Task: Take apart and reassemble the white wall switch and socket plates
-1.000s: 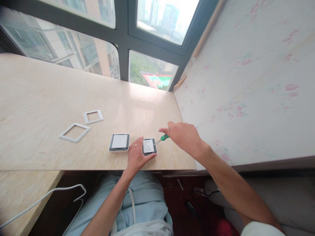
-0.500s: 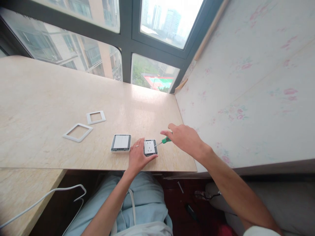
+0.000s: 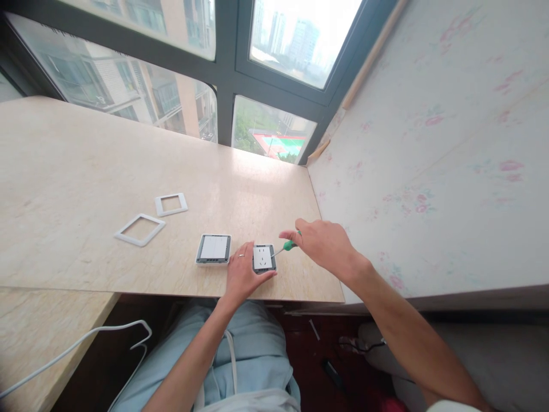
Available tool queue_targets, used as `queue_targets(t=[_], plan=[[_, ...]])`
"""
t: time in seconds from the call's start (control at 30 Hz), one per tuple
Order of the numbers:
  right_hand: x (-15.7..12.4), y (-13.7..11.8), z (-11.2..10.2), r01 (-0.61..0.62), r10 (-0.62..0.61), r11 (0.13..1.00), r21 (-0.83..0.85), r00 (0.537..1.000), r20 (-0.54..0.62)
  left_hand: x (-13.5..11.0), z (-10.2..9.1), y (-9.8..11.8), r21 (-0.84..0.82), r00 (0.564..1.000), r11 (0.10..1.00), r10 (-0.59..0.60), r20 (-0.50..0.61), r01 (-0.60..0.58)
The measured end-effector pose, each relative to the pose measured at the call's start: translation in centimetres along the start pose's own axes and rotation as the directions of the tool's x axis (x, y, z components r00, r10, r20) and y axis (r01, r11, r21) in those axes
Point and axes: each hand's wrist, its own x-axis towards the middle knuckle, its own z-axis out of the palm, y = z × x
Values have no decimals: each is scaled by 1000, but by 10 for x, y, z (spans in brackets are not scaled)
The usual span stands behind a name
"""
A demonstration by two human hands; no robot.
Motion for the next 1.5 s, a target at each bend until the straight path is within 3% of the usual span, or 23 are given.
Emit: queue_targets(t=[0.07,0.2,0.3,0.4,0.47,0.57,0.67,0.73,0.9,0.97,1.1,1.17,1.37,1.5], plan=[[-2,3,-4,51,-51,998,39,999,3,0,0,0,-3,1000,1000,0,-1,0],[-6,7,-10,285,-292,927,244,956,-8,0,0,0,-2,1000,1000,3,1,-3],[-4,2,-6,185,-189,959,217,982,0,-1,0,0,2,1000,1000,-2,2,2],[1,-3,0,14,-14,1000,2,999,38,-1,1,0,2,1000,1000,-7,3,7],[2,-4,0,-32,36,996,-81,998,50,0,1,-1,-1,1000,1000,-6,3,6],[-2,0,-5,92,-93,994,63,996,18,-1,1,-1,-8,1000,1000,-3,1,3],[-6,3,-8,271,-277,935,227,961,-7,-1,0,0,-6,1000,1000,-7,2,7],[-5,2,-7,245,-251,940,237,968,-5,-1,0,0,-6,1000,1000,-7,4,7],[1,-4,-2,18,-22,997,78,999,44,-1,1,-1,-12,1000,1000,-3,-3,3],[2,-3,-3,40,-45,994,99,998,47,-1,1,-1,-10,1000,1000,2,-6,-2],[-3,2,-8,279,-282,919,279,959,-28,-1,2,-2,-13,1000,1000,2,-10,-3],[-4,3,-9,318,-320,894,315,946,-47,-1,2,-1,-14,1000,1000,1,-8,-1],[0,-2,-10,187,-200,943,276,980,20,-1,1,-1,-16,1000,1000,4,-2,-4],[-3,-2,-13,160,-130,920,359,986,-105,-1,1,-2,-19,1000,1000,-1,0,1]])
